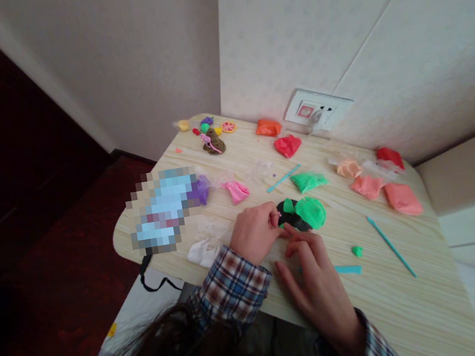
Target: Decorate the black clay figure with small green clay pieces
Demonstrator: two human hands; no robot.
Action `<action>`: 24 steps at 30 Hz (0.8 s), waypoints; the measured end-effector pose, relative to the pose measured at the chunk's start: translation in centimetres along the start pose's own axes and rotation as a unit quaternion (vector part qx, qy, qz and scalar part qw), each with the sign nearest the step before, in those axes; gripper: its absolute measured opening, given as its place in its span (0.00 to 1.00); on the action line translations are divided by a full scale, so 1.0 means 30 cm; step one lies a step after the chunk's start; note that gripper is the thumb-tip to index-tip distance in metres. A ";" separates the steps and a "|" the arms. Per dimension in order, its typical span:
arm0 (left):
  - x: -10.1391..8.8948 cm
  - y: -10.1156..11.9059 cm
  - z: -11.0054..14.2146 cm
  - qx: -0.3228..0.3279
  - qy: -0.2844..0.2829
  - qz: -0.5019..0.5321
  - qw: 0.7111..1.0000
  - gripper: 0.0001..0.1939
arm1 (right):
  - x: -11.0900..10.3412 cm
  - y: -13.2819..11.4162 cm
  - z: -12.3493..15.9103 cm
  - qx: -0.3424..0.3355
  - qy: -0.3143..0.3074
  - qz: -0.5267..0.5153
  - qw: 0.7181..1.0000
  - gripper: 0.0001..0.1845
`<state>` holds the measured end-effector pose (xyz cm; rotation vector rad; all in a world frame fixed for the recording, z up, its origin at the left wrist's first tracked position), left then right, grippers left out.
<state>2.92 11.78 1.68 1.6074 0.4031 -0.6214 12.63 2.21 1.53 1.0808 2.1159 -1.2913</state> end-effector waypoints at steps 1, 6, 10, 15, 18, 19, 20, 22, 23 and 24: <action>-0.001 0.000 -0.001 0.000 0.002 0.001 1.000 0.14 | 0.000 0.001 0.001 0.000 -0.004 -0.001 1.000 0.03; -0.004 -0.011 -0.005 -0.024 0.007 0.026 0.999 0.15 | -0.012 0.008 0.003 0.023 0.022 0.010 0.999 0.02; -0.005 -0.018 -0.013 -0.040 0.011 0.039 0.998 0.15 | -0.006 0.004 0.002 0.010 0.008 0.009 1.000 0.01; 0.000 -0.019 -0.022 -0.029 0.007 0.047 0.998 0.16 | -0.024 0.012 0.010 0.018 0.037 0.020 0.999 0.01; 0.000 -0.020 -0.024 -0.035 0.013 0.048 0.998 0.17 | -0.033 0.015 0.024 0.017 0.032 0.031 0.999 0.01; -0.001 -0.021 -0.025 -0.041 0.015 0.051 0.998 0.16 | -0.034 0.017 0.028 0.020 0.029 0.035 0.999 0.01; -0.002 -0.021 -0.026 -0.046 0.015 0.054 0.997 0.16 | -0.036 0.020 0.031 0.025 0.031 0.037 0.999 0.01; -0.004 -0.022 -0.028 -0.051 0.012 0.057 0.997 0.16 | -0.039 0.023 0.035 0.033 0.039 0.038 0.998 0.01; -0.004 -0.022 -0.029 -0.047 0.006 0.058 0.997 0.16 | -0.039 0.023 0.036 0.034 0.040 0.036 0.998 0.01; -0.004 -0.020 -0.030 -0.039 -0.003 0.056 0.998 0.16 | -0.039 0.023 0.036 0.033 0.038 0.034 0.998 0.01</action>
Point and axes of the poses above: each hand's wrist, its own z-axis away from the middle knuckle, its own x-axis out of the palm, y = z × x, the point moved 4 cm from there along -z, towards the middle knuckle, and after that the axes turned 15 degrees about y, right-handed, at the moved point
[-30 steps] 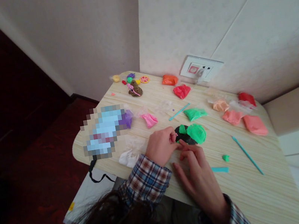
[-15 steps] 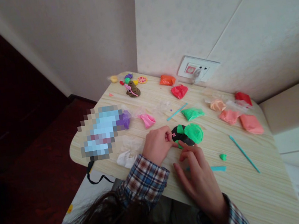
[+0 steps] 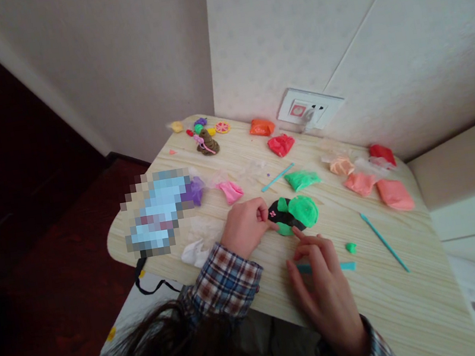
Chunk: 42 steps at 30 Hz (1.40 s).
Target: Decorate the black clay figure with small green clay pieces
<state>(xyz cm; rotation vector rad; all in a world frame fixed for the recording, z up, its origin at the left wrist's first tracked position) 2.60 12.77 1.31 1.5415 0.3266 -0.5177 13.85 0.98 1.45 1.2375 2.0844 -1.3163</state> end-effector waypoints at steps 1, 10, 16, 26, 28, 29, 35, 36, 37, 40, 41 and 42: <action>0.001 0.002 -0.001 0.010 -0.010 -0.004 1.000 0.17 | 0.000 0.000 0.000 0.001 -0.003 -0.001 1.000 0.01; 0.002 -0.001 0.000 0.029 -0.008 -0.022 0.999 0.17 | -0.013 0.002 0.007 0.011 -0.004 0.005 1.000 0.01; 0.003 0.011 0.009 0.053 -0.021 -0.041 0.998 0.17 | -0.002 -0.017 0.014 -0.033 -0.037 -0.017 0.999 0.03; 0.010 0.013 0.018 0.070 -0.030 -0.082 0.994 0.16 | -0.002 -0.004 0.022 -0.017 -0.028 0.002 0.999 0.02; 0.006 0.013 0.017 0.063 -0.028 -0.067 0.995 0.16 | -0.005 0.001 0.022 -0.008 -0.020 0.010 1.000 0.02; 0.005 0.012 0.016 0.059 -0.025 -0.058 0.996 0.17 | -0.006 0.003 0.022 -0.002 -0.012 0.013 1.000 0.01; -0.003 -0.005 0.007 0.020 0.009 -0.024 0.999 0.18 | 0.003 0.010 0.027 -0.002 -0.022 -0.009 1.000 0.01; -0.004 -0.007 0.006 0.019 0.015 -0.022 0.999 0.18 | 0.005 0.012 0.027 0.000 -0.024 -0.010 1.000 0.02; -0.006 -0.008 0.005 0.022 0.022 -0.022 0.999 0.17 | 0.006 0.014 0.026 0.004 -0.020 -0.011 1.000 0.02; -0.008 -0.011 0.000 0.030 0.018 -0.022 0.999 0.17 | 0.003 0.013 0.024 0.009 -0.005 -0.020 1.000 0.03; -0.006 -0.012 -0.002 0.032 0.007 -0.021 0.999 0.17 | 0.004 0.010 0.024 0.005 -0.010 -0.028 1.000 0.03; -0.005 -0.012 -0.004 0.035 -0.007 -0.018 0.999 0.16 | 0.007 0.006 0.025 0.001 -0.020 -0.036 0.999 0.03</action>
Point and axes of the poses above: each hand's wrist, its own z-axis away from the middle knuckle, its own x-axis out of the palm, y = z × x, the point moved 4 cm from there along -z, towards the middle knuckle, and after that the axes turned 15 degrees about y, right-handed, at the moved point
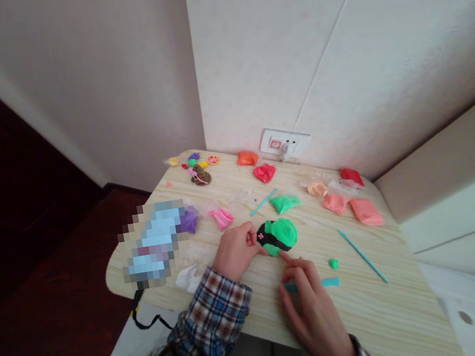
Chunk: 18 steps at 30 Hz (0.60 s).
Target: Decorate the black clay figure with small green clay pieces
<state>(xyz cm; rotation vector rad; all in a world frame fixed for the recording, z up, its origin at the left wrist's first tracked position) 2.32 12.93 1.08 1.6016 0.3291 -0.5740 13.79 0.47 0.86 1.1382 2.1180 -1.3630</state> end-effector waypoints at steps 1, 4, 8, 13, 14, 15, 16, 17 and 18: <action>0.001 0.001 -0.003 0.004 -0.012 0.002 1.000 0.16 | 0.004 -0.003 0.001 -0.003 -0.012 -0.007 1.000 0.04; -0.001 0.005 -0.011 0.011 -0.026 -0.003 1.000 0.17 | 0.015 -0.005 0.004 -0.002 -0.029 -0.010 1.000 0.04; -0.004 0.002 -0.012 -0.004 -0.016 -0.008 1.000 0.16 | 0.014 0.009 0.004 0.013 0.007 0.002 1.000 0.05; -0.003 0.000 -0.004 0.016 0.004 -0.024 1.000 0.15 | 0.005 -0.003 -0.002 0.003 0.013 -0.011 1.000 0.06; -0.002 0.001 -0.004 0.024 0.001 -0.029 0.999 0.15 | 0.005 -0.010 -0.003 -0.009 0.006 -0.018 1.000 0.06; 0.000 0.001 -0.005 0.033 -0.005 -0.035 0.999 0.15 | 0.006 -0.018 -0.004 -0.022 -0.002 -0.024 0.999 0.07; 0.001 0.002 -0.005 0.042 -0.013 -0.040 0.998 0.16 | 0.008 -0.025 -0.005 -0.036 -0.010 -0.027 0.999 0.07; 0.003 0.002 -0.006 0.050 -0.019 -0.043 0.998 0.16 | 0.010 -0.031 -0.004 -0.047 -0.016 -0.026 0.998 0.07; 0.004 0.002 -0.007 0.057 -0.024 -0.045 0.997 0.16 | 0.013 -0.034 -0.004 -0.055 -0.020 -0.023 0.998 0.08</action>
Point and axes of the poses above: each hand's wrist, its own z-axis away from the middle knuckle, its own x-axis out of the palm, y = z × x, the point moved 4 cm from there along -z, towards the middle knuckle, and after that the axes turned 15 degrees about y, right-handed, at the moved point
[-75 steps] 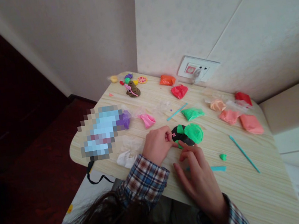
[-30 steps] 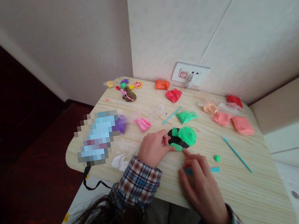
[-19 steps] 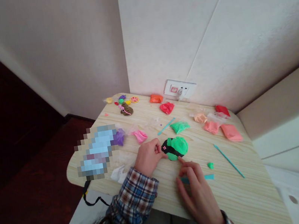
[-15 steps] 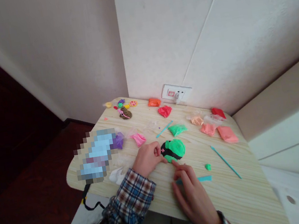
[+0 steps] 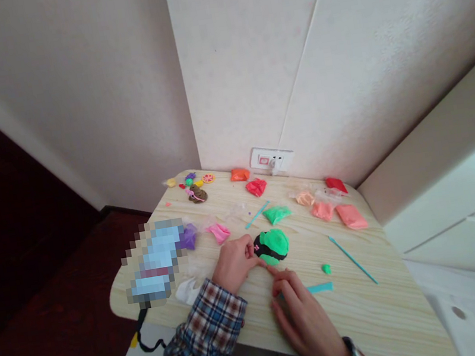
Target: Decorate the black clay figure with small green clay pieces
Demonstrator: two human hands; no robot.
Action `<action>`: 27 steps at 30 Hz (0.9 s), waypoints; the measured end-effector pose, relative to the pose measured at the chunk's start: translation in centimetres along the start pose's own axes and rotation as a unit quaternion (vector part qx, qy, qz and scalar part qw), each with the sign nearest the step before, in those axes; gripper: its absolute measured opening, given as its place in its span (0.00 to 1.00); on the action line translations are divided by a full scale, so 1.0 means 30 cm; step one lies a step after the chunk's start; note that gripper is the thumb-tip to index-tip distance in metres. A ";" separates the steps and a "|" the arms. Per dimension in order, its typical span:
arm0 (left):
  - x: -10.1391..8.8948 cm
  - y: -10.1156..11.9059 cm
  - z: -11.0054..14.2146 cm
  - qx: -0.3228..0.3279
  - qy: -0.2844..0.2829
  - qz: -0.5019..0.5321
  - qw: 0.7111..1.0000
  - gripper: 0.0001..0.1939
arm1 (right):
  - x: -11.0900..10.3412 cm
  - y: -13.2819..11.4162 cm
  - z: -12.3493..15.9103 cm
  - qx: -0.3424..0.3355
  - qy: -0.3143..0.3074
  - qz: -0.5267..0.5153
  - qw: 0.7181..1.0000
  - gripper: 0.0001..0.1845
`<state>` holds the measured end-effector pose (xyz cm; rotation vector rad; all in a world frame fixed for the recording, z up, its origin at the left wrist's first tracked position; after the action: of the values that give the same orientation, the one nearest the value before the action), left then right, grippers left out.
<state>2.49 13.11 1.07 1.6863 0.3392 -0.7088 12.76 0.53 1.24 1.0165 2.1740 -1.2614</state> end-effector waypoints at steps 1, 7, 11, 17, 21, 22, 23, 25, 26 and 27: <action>0.001 0.000 0.000 0.005 -0.002 0.000 1.000 0.15 | 0.003 -0.001 0.001 -0.004 -0.002 0.006 1.000 0.08; -0.008 -0.001 0.009 0.021 0.011 -0.025 0.999 0.13 | 0.015 0.002 0.009 -0.024 0.018 0.054 0.998 0.06; -0.023 -0.006 0.012 0.022 0.026 -0.059 0.998 0.13 | 0.014 0.012 0.019 -0.023 0.031 0.064 0.997 0.05; -0.034 -0.014 0.004 0.015 0.009 -0.073 0.997 0.15 | 0.008 0.041 0.038 -0.018 0.039 0.049 0.998 0.04; -0.028 -0.013 0.008 0.023 0.005 -0.095 0.995 0.17 | 0.011 0.040 0.032 -0.030 0.033 0.039 0.998 0.05; -0.026 -0.012 0.009 0.023 0.006 -0.101 0.995 0.18 | 0.010 0.040 0.030 -0.025 0.036 0.042 0.998 0.05; -0.024 -0.012 0.009 0.023 0.007 -0.105 0.994 0.18 | 0.008 0.040 0.027 -0.014 0.043 0.048 0.998 0.04; -0.024 -0.009 0.008 0.021 0.012 -0.107 0.994 0.17 | 0.001 0.040 0.022 0.008 0.056 0.055 0.997 0.03; -0.026 -0.007 0.007 0.021 0.016 -0.108 0.994 0.17 | -0.002 0.038 0.021 0.015 0.059 0.054 0.997 0.02; -0.028 -0.005 0.006 0.021 0.016 -0.108 0.994 0.16 | -0.005 0.035 0.019 0.018 0.061 0.050 0.997 0.02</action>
<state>1.72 13.10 1.45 1.7183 0.5397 -0.8530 13.66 0.31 0.48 1.2312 2.1677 -1.2254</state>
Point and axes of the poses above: each hand's wrist, its own z-axis away from the middle knuckle, its own x-axis out of the palm, y = z × x, the point moved 4 cm from there along -z, towards the middle knuckle, and after that the axes turned 15 degrees about y, right-handed, at the moved point
